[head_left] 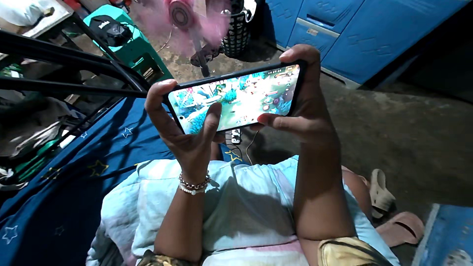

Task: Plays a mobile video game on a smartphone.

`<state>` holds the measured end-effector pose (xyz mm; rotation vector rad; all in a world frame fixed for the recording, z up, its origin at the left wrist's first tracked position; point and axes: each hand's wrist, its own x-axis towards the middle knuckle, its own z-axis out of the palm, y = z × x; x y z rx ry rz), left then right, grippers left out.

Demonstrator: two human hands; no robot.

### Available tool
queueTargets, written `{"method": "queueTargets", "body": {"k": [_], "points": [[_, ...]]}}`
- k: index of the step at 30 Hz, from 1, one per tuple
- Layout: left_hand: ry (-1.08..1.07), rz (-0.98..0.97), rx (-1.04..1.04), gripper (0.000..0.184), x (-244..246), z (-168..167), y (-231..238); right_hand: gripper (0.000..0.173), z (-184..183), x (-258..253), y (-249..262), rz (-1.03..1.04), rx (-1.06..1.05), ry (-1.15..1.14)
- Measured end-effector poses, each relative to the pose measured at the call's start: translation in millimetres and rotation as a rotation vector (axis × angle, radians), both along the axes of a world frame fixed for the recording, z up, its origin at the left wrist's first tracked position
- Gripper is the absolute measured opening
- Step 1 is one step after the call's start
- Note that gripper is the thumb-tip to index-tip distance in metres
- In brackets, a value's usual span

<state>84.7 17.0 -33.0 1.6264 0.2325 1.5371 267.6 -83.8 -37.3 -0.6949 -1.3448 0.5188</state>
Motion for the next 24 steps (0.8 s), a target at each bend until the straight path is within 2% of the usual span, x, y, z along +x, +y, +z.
{"method": "queueTargets", "body": {"k": [14,24], "points": [[0.008,-0.007,0.017,0.067,0.1,0.0,2.4,0.077,-2.9,3.3,2.3,0.015,0.020,-0.008],[-0.003,-0.268,-0.098,0.056,-6.7,2.9,7.4,0.072,-5.4,7.5,-0.2,0.085,0.020,0.067]]}}
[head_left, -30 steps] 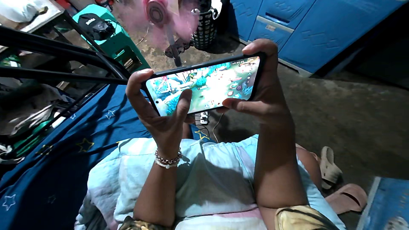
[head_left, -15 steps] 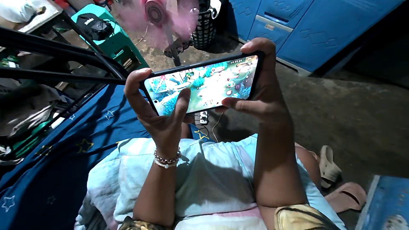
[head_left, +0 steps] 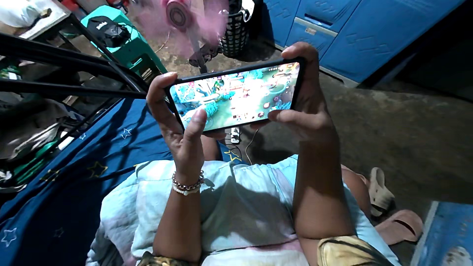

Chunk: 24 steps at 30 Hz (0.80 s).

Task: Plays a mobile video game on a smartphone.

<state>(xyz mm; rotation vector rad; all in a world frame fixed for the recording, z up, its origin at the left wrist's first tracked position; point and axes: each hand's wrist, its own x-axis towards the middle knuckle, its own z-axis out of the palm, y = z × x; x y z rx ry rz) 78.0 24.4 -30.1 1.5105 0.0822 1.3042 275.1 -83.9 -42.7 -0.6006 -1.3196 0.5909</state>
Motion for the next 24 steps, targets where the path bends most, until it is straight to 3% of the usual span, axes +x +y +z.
{"method": "queueTargets", "body": {"k": [15,19,24], "points": [[0.068,-0.268,-0.032,0.077,-8.0,3.9,3.0,0.073,0.4,7.2,-3.9,0.040,-0.006,0.067],[0.067,-0.294,-0.008,0.077,-7.1,1.3,4.4,0.068,1.7,4.7,-1.6,-0.105,-0.024,0.059],[0.115,-0.345,0.018,0.080,-9.6,2.4,5.3,0.071,1.8,9.2,-5.6,-0.076,-0.023,0.075]]}}
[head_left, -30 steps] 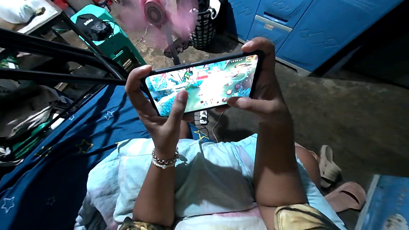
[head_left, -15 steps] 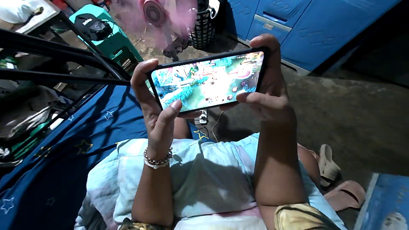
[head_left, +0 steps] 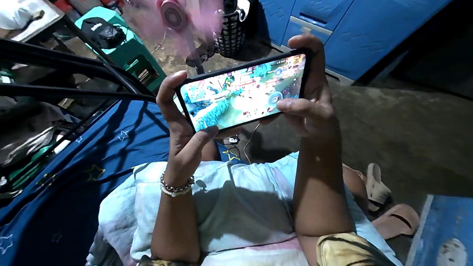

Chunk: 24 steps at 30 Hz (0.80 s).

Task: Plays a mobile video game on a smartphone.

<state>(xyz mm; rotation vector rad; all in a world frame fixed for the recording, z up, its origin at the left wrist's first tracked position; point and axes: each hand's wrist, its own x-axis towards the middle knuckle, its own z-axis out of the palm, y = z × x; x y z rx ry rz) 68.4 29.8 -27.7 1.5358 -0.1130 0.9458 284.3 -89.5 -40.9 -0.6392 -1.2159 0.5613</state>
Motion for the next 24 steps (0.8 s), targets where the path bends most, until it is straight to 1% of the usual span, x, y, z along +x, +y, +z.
{"method": "queueTargets", "body": {"k": [3,6,9,13,15,18,21,24], "points": [[0.018,-0.047,-0.011,0.083,-0.6,0.4,-1.9,0.071,0.2,2.6,-1.9,-0.026,0.000,-0.020],[0.015,-0.047,-0.020,0.083,0.7,0.3,-3.6,0.073,0.4,3.6,-3.7,0.015,0.001,0.006],[0.014,-0.040,-0.020,0.083,0.3,-0.1,-3.1,0.082,1.9,3.7,-5.4,0.059,-0.009,0.008],[0.021,-0.040,-0.017,0.084,0.2,-0.6,-3.5,0.092,2.3,3.3,-3.8,0.044,-0.008,-0.004],[0.022,-0.050,-0.031,0.084,-0.1,-0.6,-3.2,0.092,2.2,3.3,-3.1,0.046,-0.006,0.007],[0.026,-0.051,-0.044,0.084,-0.9,-1.1,-1.9,0.088,4.0,3.7,-4.4,0.074,-0.005,0.018],[0.024,-0.050,-0.065,0.086,-0.7,-0.8,-2.4,0.089,6.7,1.7,-7.6,0.074,-0.027,0.070],[0.016,-0.061,-0.080,0.088,-0.7,0.1,-2.8,0.088,7.8,0.9,-7.8,0.065,-0.016,0.062]]}}
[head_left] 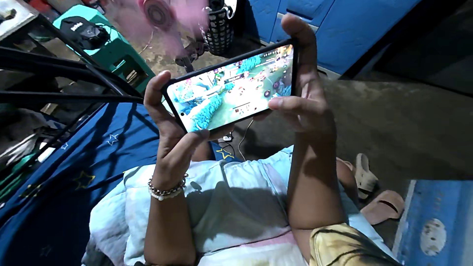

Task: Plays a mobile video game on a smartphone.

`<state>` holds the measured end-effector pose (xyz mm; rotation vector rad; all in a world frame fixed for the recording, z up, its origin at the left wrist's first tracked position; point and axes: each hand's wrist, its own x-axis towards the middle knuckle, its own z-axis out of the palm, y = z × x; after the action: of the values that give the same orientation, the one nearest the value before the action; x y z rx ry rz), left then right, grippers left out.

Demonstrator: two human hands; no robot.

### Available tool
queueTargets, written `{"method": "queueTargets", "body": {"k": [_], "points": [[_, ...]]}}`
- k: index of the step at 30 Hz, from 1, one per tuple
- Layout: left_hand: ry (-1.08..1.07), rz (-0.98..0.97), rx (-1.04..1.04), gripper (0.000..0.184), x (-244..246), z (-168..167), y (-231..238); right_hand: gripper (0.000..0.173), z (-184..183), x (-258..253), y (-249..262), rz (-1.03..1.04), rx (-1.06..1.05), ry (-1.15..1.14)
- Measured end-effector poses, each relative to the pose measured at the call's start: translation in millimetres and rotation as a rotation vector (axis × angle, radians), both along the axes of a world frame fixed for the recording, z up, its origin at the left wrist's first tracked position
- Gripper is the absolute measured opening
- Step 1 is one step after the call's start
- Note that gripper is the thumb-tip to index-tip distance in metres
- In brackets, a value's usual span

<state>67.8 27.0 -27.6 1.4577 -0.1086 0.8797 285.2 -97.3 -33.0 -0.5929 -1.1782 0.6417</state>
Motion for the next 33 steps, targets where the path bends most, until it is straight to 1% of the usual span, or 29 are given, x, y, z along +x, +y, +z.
{"method": "queueTargets", "body": {"k": [5,11,15,19,23,25,30,33], "points": [[-0.004,-0.001,0.009,0.088,-0.7,-0.5,-0.1,0.094,-2.7,1.5,4.5,-0.065,0.035,-0.096],[-0.001,0.006,0.010,0.088,-2.4,-1.0,-0.1,0.106,1.8,0.1,7.7,-0.328,-0.028,-0.297],[0.001,0.006,0.013,0.089,-2.6,-0.7,0.4,0.108,2.6,0.2,6.2,-0.381,-0.064,-0.369],[0.016,0.008,0.018,0.090,-3.5,0.6,0.4,0.102,2.0,0.7,5.8,-0.296,-0.024,-0.310],[0.002,-0.007,0.010,0.088,-4.4,0.7,0.6,0.094,4.7,-4.0,1.0,-0.147,-0.030,-0.162],[-0.001,-0.016,0.004,0.088,-5.5,0.9,0.8,0.091,5.6,-6.4,-0.6,-0.108,-0.030,-0.121],[-0.015,-0.011,0.022,0.087,-4.9,-0.5,0.9,0.085,5.5,-5.8,-4.5,-0.023,-0.027,-0.078],[-0.017,-0.008,0.022,0.087,-3.9,-0.4,0.8,0.085,5.4,-5.2,-6.7,0.002,-0.042,-0.068]]}}
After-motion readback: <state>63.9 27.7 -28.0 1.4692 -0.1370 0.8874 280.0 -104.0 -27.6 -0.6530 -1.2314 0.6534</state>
